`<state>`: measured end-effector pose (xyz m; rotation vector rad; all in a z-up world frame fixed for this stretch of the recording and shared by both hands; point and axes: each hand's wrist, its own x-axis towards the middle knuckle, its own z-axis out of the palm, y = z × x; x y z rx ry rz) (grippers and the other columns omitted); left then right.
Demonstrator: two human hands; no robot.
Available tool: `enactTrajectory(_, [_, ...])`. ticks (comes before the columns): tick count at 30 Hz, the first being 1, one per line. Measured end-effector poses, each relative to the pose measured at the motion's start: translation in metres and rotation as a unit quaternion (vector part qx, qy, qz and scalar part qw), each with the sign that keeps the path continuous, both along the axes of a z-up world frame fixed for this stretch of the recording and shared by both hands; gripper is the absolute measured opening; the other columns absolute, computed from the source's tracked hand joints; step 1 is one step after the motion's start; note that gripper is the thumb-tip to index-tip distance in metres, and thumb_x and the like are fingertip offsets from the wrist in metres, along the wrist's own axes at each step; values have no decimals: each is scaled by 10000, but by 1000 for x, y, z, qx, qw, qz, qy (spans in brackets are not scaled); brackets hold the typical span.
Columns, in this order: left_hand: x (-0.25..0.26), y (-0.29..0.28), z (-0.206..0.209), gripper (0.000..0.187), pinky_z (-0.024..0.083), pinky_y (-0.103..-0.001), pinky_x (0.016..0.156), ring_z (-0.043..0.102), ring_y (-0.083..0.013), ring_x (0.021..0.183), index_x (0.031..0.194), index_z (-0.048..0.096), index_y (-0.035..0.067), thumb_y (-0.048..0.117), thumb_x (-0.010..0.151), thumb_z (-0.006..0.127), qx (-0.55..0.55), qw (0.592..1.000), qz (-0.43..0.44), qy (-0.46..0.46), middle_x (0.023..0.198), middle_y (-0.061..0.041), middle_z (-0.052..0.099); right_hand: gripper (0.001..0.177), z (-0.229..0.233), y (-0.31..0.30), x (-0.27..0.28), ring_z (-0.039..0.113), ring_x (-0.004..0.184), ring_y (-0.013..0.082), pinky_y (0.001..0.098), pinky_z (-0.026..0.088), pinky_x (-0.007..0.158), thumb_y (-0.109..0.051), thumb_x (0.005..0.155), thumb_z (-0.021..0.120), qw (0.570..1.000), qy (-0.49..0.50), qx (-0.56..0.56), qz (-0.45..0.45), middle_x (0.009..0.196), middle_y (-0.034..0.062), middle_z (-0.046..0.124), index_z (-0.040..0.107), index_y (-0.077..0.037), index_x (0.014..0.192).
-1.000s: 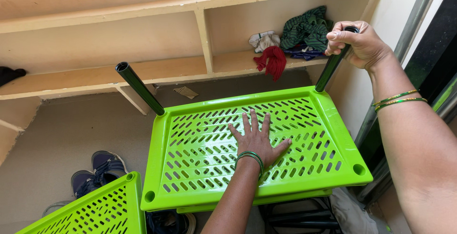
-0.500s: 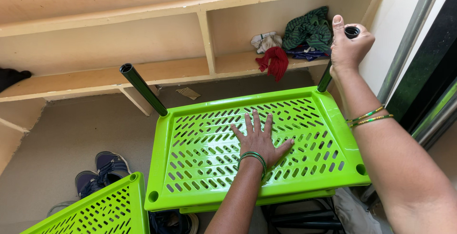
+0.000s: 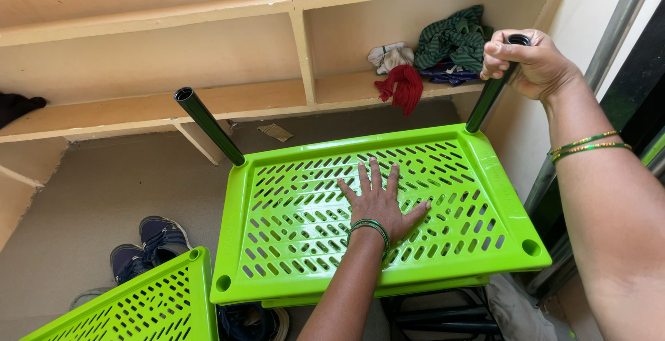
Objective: The person assembles a green plastic three-tier rack by inserting black metal poles into the tray holes and stacking the trays. They handle the trays and poles by hand, aligning and securing each layer.
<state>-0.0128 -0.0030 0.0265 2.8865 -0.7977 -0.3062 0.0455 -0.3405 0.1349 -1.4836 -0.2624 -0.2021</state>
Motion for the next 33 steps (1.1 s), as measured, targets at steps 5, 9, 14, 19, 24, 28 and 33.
enactTrajectory(5, [2,0,-2,1067,-51,-792,1119,-38,-423,1549,1629,100,208,877,826,316,4,1000,-3,5,1687,-198,32,247,-39,52,22,624,697,96,247,525,655,-165,975,820,895,-173,-33,-409,804,5,652,595,-100,899])
enactTrajectory(9, [1,0,-3,1070,-39,-787,1117,-31,-424,1550,1635,103,210,874,825,318,-3,1000,-2,-5,1687,-210,39,288,-54,66,31,589,788,108,252,543,713,-121,1040,857,768,-306,-119,-550,882,49,630,597,-15,974])
enactTrajectory(14, [1,1,0,1068,-47,-795,1118,-37,-424,1547,1635,82,214,874,827,308,11,1000,-5,12,1687,-201,25,335,-32,50,29,540,545,102,274,429,506,-148,994,822,885,-137,11,-444,656,25,581,581,-76,773])
enactTrajectory(19, [0,1,-2,1064,-37,-792,1120,-27,-426,1555,1636,113,209,870,830,324,-2,1000,-2,5,1685,-212,46,215,-22,25,5,530,621,132,310,454,605,-68,984,781,976,-82,37,-199,718,31,573,617,-66,845])
enactTrajectory(24, [1,2,0,1067,-42,-792,1120,-28,-430,1551,1629,128,204,877,824,327,1,1000,-4,9,1689,-209,30,233,2,-1,-5,566,676,163,341,507,728,-101,956,762,1000,28,-9,8,717,25,574,612,-53,783])
enactTrajectory(28, [0,1,-1,1072,-37,-792,1121,-20,-434,1548,1631,131,205,879,821,330,0,1000,-1,2,1686,-213,42,182,-4,15,1,581,689,133,293,517,685,-92,967,770,989,5,-14,-145,768,12,604,626,-93,856])
enactTrajectory(33, [-1,2,-3,1076,-20,-786,1124,-11,-432,1550,1635,134,210,880,817,334,-10,1000,1,-5,1683,-213,63,218,-45,62,17,663,744,71,223,569,680,-33,956,800,877,-211,-17,-431,867,-14,660,597,-109,932])
